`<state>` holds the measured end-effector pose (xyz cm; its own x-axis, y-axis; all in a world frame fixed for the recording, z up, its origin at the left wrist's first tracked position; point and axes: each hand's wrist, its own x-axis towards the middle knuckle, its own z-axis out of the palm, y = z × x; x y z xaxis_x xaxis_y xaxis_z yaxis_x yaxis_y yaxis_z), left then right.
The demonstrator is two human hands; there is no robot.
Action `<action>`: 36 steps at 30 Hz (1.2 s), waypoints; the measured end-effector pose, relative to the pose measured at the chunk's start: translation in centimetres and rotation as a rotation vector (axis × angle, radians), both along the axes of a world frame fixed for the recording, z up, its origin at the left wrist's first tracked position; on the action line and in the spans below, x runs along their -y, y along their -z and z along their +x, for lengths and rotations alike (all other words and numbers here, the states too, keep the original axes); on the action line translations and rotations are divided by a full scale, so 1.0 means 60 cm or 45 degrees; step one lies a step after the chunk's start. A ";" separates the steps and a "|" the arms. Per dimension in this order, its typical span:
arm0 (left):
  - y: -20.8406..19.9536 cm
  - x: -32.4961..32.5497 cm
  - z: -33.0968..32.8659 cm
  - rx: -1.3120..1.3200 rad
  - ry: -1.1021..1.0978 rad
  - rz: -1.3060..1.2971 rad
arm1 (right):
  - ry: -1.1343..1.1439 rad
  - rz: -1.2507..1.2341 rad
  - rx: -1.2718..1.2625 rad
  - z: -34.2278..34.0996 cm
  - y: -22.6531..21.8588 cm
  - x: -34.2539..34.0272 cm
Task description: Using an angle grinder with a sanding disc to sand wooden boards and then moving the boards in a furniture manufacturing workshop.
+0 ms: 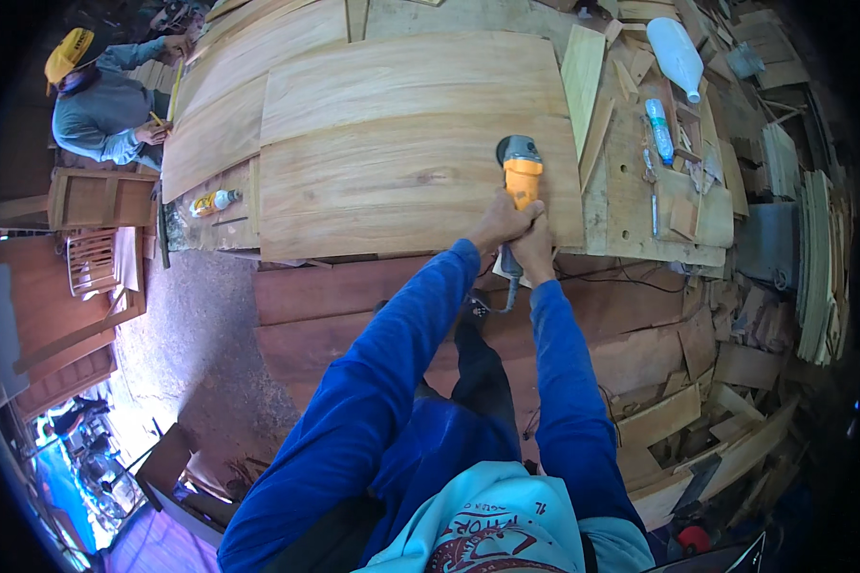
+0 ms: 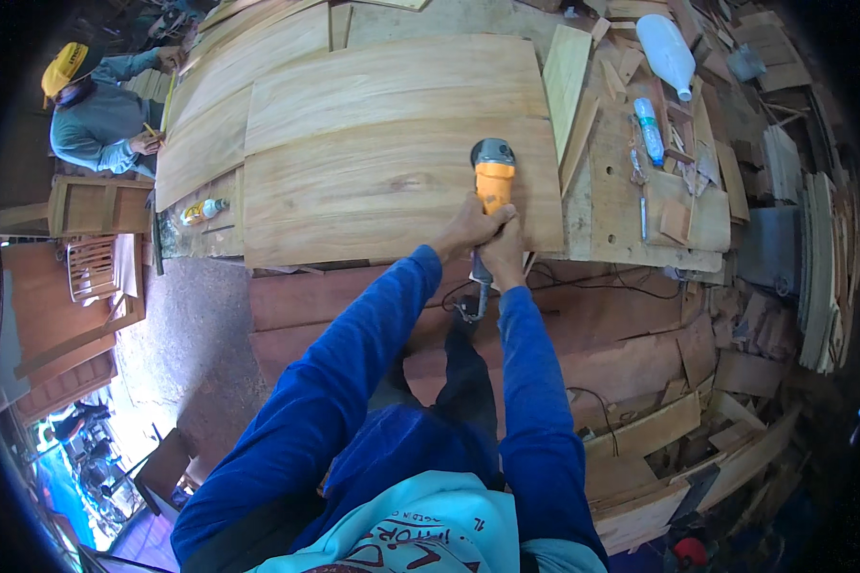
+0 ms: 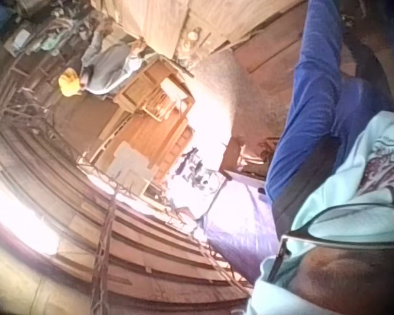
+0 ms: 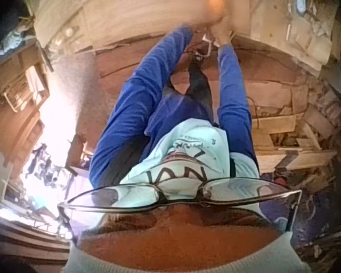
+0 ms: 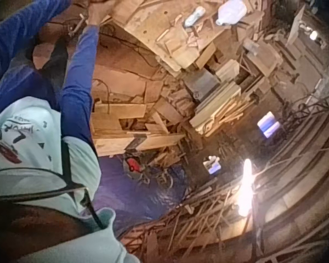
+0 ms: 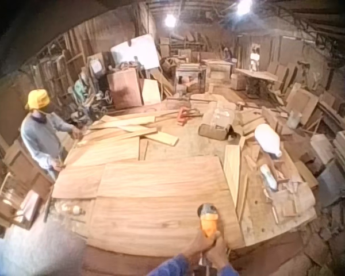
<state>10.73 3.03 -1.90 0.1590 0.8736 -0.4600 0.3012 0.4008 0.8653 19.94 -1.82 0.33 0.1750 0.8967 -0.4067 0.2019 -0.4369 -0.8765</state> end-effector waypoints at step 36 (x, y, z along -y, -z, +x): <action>-0.072 -0.075 -0.156 0.142 -0.361 -0.054 | -0.356 -0.012 0.317 -0.134 -0.055 -0.121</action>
